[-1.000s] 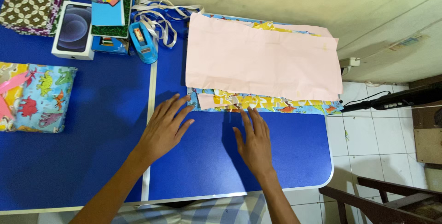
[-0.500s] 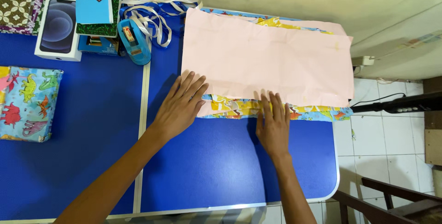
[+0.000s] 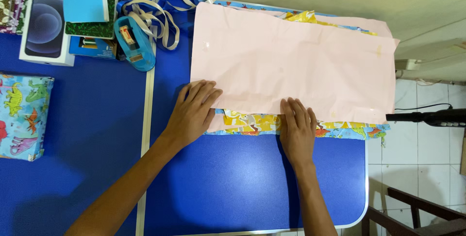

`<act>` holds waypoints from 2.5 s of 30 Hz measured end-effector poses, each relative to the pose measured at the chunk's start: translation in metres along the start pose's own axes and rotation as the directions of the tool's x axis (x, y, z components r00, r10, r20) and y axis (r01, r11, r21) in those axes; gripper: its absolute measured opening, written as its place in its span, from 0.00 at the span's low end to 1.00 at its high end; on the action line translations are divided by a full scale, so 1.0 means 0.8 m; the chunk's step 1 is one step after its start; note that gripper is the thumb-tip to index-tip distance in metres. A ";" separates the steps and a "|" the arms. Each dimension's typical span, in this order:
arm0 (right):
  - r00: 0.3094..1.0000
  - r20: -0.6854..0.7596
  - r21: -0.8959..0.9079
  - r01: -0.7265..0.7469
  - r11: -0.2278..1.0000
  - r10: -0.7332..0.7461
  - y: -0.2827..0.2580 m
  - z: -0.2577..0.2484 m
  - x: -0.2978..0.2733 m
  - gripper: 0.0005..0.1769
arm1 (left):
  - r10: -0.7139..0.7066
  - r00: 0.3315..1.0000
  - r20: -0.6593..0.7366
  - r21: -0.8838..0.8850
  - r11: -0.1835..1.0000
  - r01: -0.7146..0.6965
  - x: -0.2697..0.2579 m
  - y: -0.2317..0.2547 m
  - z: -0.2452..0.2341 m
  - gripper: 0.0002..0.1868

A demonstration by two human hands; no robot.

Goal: The person wraps a small rectangular box with dinosaur-patterned wrapping paper, folding the edges and securing them with clear tape. They then place the wrapped gift on the table and begin preparing to wrap a second item by laying out a sheet of white tissue paper.

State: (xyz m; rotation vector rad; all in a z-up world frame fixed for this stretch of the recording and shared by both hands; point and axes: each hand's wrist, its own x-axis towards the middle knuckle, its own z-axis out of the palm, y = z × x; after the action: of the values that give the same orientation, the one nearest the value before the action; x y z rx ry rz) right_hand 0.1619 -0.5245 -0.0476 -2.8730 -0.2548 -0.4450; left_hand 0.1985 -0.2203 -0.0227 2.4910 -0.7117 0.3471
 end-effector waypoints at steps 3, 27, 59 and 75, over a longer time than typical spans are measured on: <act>1.000 -0.004 0.015 0.007 1.000 -0.007 0.001 -0.003 0.000 0.23 | -0.020 1.000 0.024 0.031 0.999 0.019 0.002 -0.004 0.001 0.25; 0.989 -0.144 0.067 0.029 0.997 -0.019 0.042 -0.054 0.050 0.33 | -0.015 0.994 -0.108 -0.112 0.994 0.003 0.049 -0.031 -0.055 0.13; 0.992 -0.128 -0.049 -0.008 0.999 0.001 0.034 -0.051 0.026 0.42 | -0.794 0.512 0.328 -0.619 0.229 0.752 0.034 -0.023 -0.033 0.22; 0.989 -0.090 0.199 -0.095 0.975 0.115 0.030 -0.134 0.056 0.23 | -0.528 0.848 0.037 -0.993 0.076 0.090 0.049 -0.013 -0.056 0.22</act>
State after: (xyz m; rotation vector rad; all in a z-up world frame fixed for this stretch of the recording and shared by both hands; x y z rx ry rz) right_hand 0.1795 -0.5675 0.0613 -2.6489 -0.1206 -0.5137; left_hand 0.2320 -0.2046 0.0249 1.1027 -0.0556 0.0465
